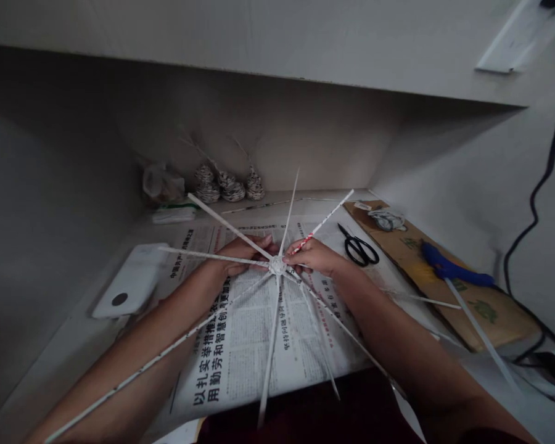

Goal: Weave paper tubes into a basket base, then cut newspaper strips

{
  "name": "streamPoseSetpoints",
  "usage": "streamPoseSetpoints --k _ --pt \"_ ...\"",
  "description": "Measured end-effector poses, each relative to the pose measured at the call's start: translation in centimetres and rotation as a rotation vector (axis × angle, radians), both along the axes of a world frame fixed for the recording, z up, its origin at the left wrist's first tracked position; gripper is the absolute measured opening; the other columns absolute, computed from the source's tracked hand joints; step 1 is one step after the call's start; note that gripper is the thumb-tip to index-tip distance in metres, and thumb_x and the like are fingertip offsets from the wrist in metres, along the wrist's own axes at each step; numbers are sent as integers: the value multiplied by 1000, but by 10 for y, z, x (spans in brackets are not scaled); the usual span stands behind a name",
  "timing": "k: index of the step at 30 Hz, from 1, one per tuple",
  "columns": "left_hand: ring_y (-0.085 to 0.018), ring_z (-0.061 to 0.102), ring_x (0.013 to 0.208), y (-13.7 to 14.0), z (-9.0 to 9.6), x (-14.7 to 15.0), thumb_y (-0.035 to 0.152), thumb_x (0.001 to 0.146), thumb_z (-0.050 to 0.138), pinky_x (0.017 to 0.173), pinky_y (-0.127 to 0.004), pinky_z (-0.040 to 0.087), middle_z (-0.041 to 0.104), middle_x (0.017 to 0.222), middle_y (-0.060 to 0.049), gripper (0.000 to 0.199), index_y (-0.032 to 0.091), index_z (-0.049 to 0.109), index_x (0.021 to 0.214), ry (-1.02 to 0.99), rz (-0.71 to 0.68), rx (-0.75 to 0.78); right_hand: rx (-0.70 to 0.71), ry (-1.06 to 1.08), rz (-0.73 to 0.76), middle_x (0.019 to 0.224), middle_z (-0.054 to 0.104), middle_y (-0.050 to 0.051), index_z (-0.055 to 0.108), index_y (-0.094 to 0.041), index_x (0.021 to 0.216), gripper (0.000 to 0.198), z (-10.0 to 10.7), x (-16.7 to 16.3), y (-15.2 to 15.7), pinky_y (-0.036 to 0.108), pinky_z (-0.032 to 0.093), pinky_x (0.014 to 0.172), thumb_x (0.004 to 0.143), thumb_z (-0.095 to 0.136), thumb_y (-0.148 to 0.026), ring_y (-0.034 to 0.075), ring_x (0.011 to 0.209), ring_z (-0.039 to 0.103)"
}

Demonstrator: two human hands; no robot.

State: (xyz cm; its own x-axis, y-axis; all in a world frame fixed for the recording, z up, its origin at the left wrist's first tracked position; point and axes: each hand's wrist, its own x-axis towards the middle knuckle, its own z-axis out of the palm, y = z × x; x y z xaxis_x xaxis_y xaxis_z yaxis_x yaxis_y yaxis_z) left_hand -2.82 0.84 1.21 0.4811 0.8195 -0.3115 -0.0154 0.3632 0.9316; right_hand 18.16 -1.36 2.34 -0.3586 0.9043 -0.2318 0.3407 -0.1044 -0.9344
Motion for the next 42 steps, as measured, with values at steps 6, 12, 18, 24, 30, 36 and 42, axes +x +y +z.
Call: streamPoseSetpoints --k 6,12,18,24,30,36,42 --pt "-11 56 52 -1 -4 5 40 44 93 52 -23 42 69 64 -1 45 14 75 76 94 -82 152 12 -141 49 48 58 -4 67 -16 70 12 2 -4 8 17 29 36 65 75 -25 9 43 54" --pt "-13 59 56 -2 -7 10 28 37 93 58 -25 42 68 61 -1 43 13 71 70 67 -56 147 130 -413 242 48 58 -4 71 -17 71 8 35 -7 17 20 37 45 66 75 -22 9 44 50" --pt "-16 63 64 -12 -6 20 37 39 94 68 -29 47 73 72 -4 53 12 75 81 -15 -27 102 213 -571 373 50 57 -5 69 -18 62 5 56 -13 21 22 35 49 63 72 -15 10 50 50" --pt "-14 60 59 -13 -6 24 33 32 95 67 -29 45 72 66 -1 51 14 74 74 37 48 146 197 -533 425 54 60 -6 74 -18 70 4 56 0 29 22 35 53 69 72 -21 10 52 49" --pt "-14 56 55 -11 -3 19 34 37 92 61 -28 42 67 60 0 38 15 73 64 91 35 212 407 -734 380 64 68 -2 74 -22 71 8 82 2 27 24 35 58 68 80 -28 12 60 54" --pt "-14 57 56 -8 -1 18 33 37 92 61 -28 44 68 59 0 37 15 72 63 34 261 186 760 -1181 245 90 73 11 76 -17 89 22 107 -15 21 38 35 88 74 81 -33 28 93 63" --pt "-14 57 55 -2 5 5 31 37 93 59 -27 43 68 59 0 38 15 74 66 -56 301 107 995 -1162 87 113 69 15 68 -15 111 30 100 -20 9 42 36 94 86 66 -31 32 110 59"
